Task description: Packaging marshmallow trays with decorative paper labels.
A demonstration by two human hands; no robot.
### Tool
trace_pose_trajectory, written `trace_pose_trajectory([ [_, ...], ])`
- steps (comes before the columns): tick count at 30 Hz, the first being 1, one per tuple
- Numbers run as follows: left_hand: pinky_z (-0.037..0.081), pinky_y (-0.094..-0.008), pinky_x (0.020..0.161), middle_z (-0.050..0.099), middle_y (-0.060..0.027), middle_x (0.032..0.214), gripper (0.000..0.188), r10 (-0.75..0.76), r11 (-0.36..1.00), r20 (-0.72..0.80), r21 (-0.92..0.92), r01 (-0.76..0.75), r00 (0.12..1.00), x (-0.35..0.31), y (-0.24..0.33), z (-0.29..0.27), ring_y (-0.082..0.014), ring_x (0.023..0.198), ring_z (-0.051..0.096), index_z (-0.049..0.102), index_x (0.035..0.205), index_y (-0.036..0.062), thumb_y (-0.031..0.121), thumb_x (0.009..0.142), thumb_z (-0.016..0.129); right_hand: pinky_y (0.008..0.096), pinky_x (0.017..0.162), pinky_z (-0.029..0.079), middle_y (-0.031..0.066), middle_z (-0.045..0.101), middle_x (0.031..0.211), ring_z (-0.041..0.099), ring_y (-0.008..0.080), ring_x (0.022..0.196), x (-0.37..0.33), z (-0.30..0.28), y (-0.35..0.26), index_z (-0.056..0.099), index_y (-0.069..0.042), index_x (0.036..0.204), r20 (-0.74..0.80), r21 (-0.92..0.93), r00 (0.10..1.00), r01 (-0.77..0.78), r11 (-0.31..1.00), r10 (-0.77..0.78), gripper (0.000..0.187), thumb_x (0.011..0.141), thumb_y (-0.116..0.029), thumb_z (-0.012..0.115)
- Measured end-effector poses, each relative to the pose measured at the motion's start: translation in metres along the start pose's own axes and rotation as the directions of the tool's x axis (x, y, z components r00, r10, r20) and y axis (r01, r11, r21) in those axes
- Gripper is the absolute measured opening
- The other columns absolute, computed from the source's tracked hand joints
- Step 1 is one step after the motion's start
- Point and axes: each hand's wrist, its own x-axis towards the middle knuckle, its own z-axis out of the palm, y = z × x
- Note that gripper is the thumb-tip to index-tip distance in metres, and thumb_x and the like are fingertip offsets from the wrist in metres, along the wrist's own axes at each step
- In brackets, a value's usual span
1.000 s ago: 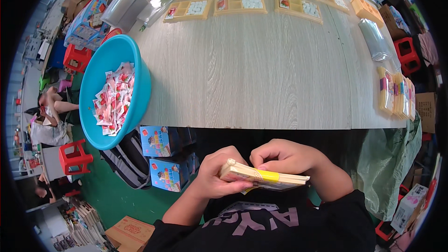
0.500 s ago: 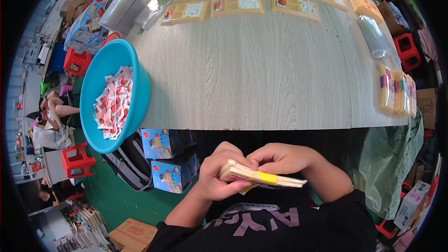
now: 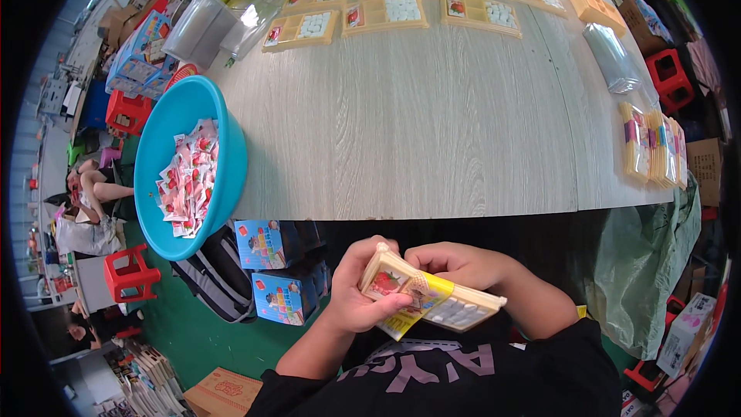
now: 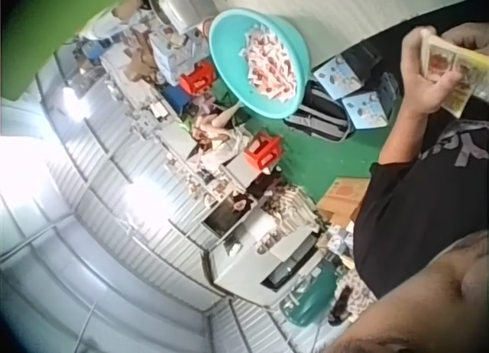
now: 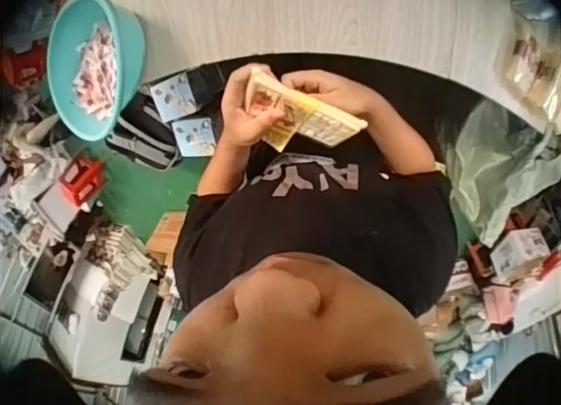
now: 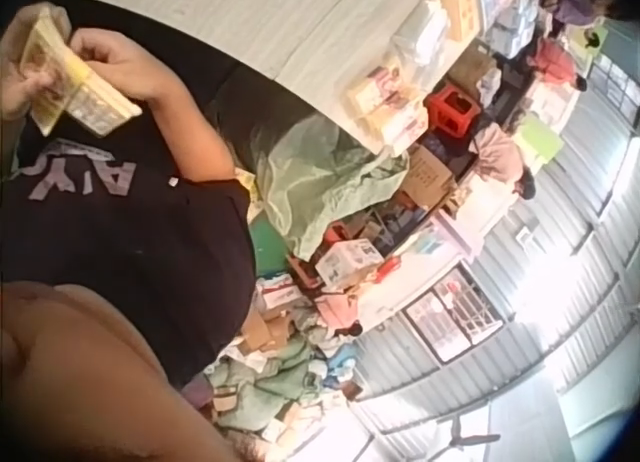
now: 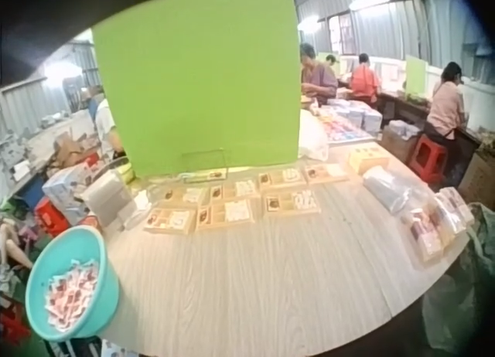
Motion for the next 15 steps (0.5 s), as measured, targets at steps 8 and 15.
trace_pose_trajectory([
  [8, 0.052, -0.0284, 0.079, 0.059, -0.0115, 0.104, 0.077, 0.068, 0.998, -0.045, 0.013, -0.067, 0.997, 0.0, -0.007, -0.006, -0.0169, 0.092, 0.062, 0.034, 0.143, 0.0024, 0.007, 0.081, 0.079, 0.0304, 0.094, 0.049, 0.0071, 0.064, 0.119, 0.06, 0.0128, 0.109, -0.001, 0.005, 0.001, 0.055, -0.002, 0.132, -0.121, -0.216, 0.988, -0.117, 0.97, 0.092, 0.044, 0.094, -0.019, 0.068],
  [15, 0.054, -0.0337, 0.088, 0.059, -0.0145, 0.113, 0.075, 0.061, 0.997, -0.345, -0.031, -0.076, 0.937, 0.01, 0.004, 0.004, -0.0205, 0.101, 0.065, 0.027, 0.141, 0.0062, 0.007, 0.085, 0.077, 0.0313, 0.081, 0.051, 0.0061, 0.064, 0.1, 0.061, 0.014, 0.091, -0.015, 0.003, 0.027, 0.052, 0.0, 0.131, -0.103, -0.304, 0.988, 0.077, 0.949, -0.113, 0.047, 0.091, -0.015, 0.072],
])
